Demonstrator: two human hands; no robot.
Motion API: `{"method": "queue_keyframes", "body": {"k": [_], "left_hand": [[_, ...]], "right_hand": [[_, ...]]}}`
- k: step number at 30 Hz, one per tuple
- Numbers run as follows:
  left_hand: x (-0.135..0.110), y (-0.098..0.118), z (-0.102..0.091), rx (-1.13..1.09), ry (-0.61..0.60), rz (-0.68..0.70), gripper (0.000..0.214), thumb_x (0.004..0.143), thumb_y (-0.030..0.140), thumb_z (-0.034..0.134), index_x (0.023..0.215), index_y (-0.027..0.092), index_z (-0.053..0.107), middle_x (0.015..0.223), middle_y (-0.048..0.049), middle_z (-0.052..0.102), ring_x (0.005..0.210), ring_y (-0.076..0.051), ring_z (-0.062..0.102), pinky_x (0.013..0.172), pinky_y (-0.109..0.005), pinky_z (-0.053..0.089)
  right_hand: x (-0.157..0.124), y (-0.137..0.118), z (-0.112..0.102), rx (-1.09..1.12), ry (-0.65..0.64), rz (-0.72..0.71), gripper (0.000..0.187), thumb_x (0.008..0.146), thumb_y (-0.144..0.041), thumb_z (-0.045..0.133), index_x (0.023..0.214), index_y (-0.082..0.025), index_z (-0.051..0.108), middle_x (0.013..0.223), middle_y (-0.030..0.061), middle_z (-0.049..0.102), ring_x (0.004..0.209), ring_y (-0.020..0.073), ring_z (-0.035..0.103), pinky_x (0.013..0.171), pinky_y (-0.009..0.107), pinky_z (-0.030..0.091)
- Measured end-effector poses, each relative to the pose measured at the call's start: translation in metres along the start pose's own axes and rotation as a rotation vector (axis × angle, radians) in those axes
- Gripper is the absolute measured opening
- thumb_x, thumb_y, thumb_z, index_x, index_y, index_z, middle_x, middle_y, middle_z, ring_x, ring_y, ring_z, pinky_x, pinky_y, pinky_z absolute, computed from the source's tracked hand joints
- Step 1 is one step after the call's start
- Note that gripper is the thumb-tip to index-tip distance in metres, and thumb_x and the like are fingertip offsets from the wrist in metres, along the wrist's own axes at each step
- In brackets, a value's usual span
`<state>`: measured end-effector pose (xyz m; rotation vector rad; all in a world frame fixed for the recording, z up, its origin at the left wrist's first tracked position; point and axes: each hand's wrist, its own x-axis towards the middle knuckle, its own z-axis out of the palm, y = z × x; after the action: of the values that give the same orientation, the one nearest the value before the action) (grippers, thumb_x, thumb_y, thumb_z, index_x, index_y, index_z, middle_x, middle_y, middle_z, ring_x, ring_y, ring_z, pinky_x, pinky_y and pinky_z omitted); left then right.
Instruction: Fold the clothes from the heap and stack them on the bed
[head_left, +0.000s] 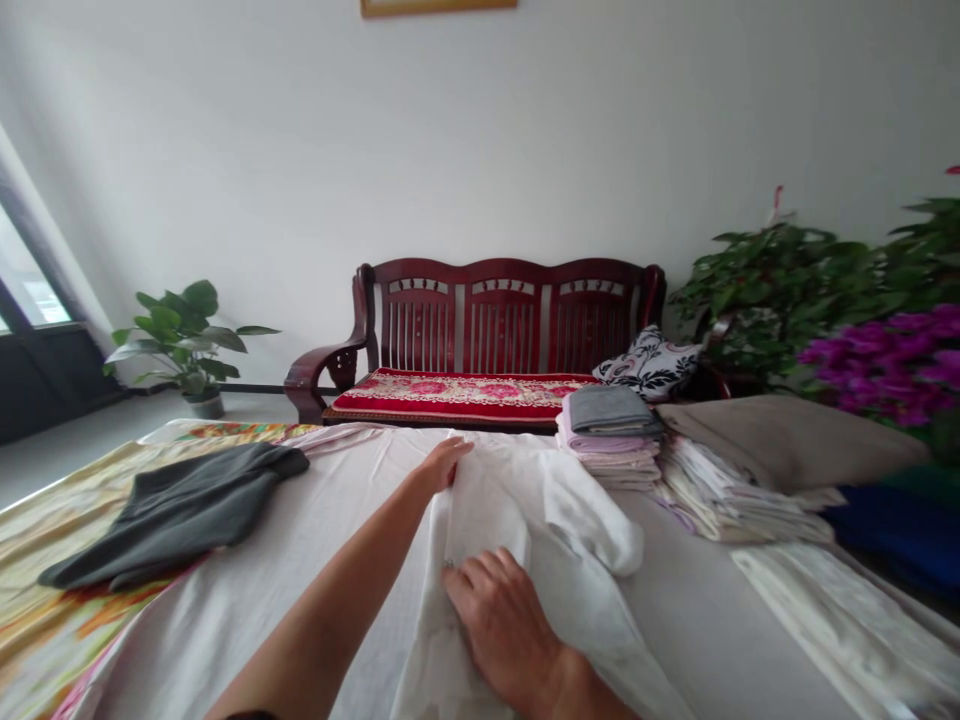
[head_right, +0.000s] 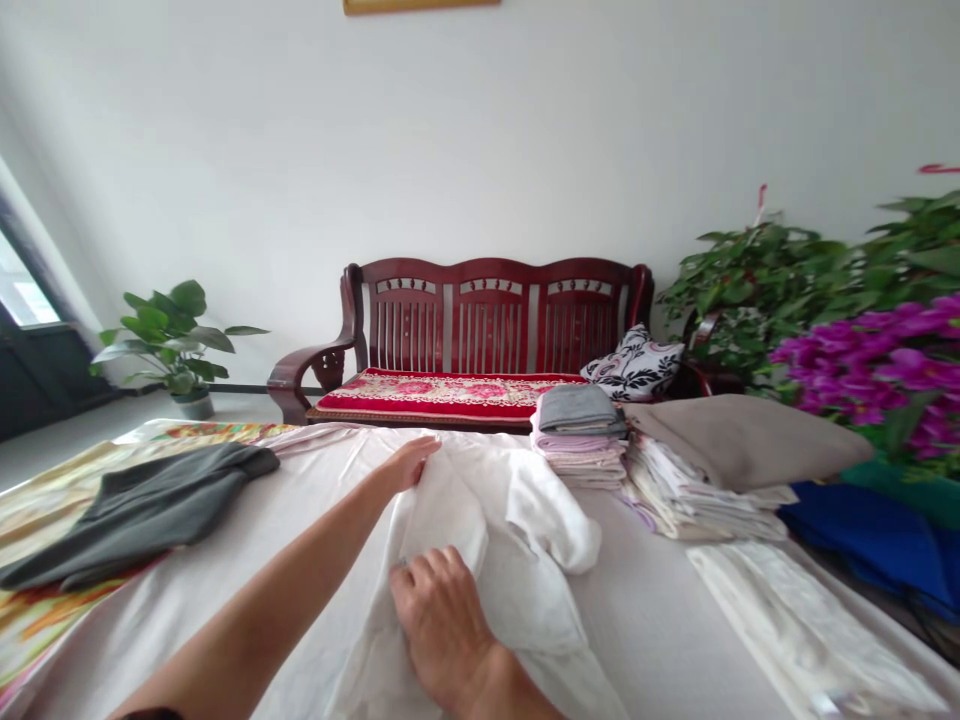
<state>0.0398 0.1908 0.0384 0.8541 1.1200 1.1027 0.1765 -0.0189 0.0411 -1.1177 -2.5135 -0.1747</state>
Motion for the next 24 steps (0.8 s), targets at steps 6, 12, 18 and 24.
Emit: {"method": "queue_keyframes", "body": {"k": [6, 12, 18, 24], "left_hand": [[0.002, -0.01, -0.014, 0.04, 0.116, 0.079, 0.064, 0.067, 0.013, 0.074, 0.128, 0.02, 0.057, 0.076, 0.001, 0.068, 0.064, -0.015, 0.063, 0.063, -0.024, 0.05], [0.001, -0.012, -0.025, 0.095, 0.095, 0.078, 0.069, 0.063, 0.017, 0.076, 0.129, 0.019, 0.059, 0.079, -0.0005, 0.067, 0.064, -0.015, 0.062, 0.064, -0.026, 0.049], [0.002, -0.015, -0.032, 0.151, 0.086, 0.148, 0.072, 0.06, 0.011, 0.074, 0.131, 0.019, 0.059, 0.095, -0.0044, 0.068, 0.073, -0.014, 0.063, 0.069, -0.024, 0.049], [-0.001, -0.022, -0.029, 0.254, 0.02, 0.281, 0.089, 0.065, 0.009, 0.065, 0.15, 0.016, 0.038, 0.099, -0.0057, 0.071, 0.074, -0.015, 0.064, 0.072, -0.027, 0.051]], "right_hand": [[0.009, -0.008, 0.001, 0.02, 0.045, -0.02, 0.021, 0.089, -0.009, 0.057, 0.104, -0.022, 0.063, 0.09, 0.0029, 0.068, 0.084, 0.0222, 0.059, 0.078, 0.037, 0.04], [0.015, -0.02, 0.005, 0.088, 0.041, -0.019, 0.019, 0.091, -0.012, 0.058, 0.104, -0.023, 0.064, 0.087, 0.0015, 0.069, 0.085, 0.0221, 0.058, 0.079, 0.036, 0.04], [-0.002, -0.021, 0.028, 0.114, 0.064, 0.0, 0.015, 0.092, -0.013, 0.058, 0.101, -0.023, 0.065, 0.09, 0.0016, 0.07, 0.087, 0.0215, 0.06, 0.082, 0.034, 0.041], [-0.005, -0.018, 0.029, 0.104, 0.063, -0.022, 0.017, 0.091, -0.011, 0.059, 0.101, -0.022, 0.066, 0.089, 0.0017, 0.07, 0.085, 0.0212, 0.059, 0.081, 0.033, 0.041]]}}
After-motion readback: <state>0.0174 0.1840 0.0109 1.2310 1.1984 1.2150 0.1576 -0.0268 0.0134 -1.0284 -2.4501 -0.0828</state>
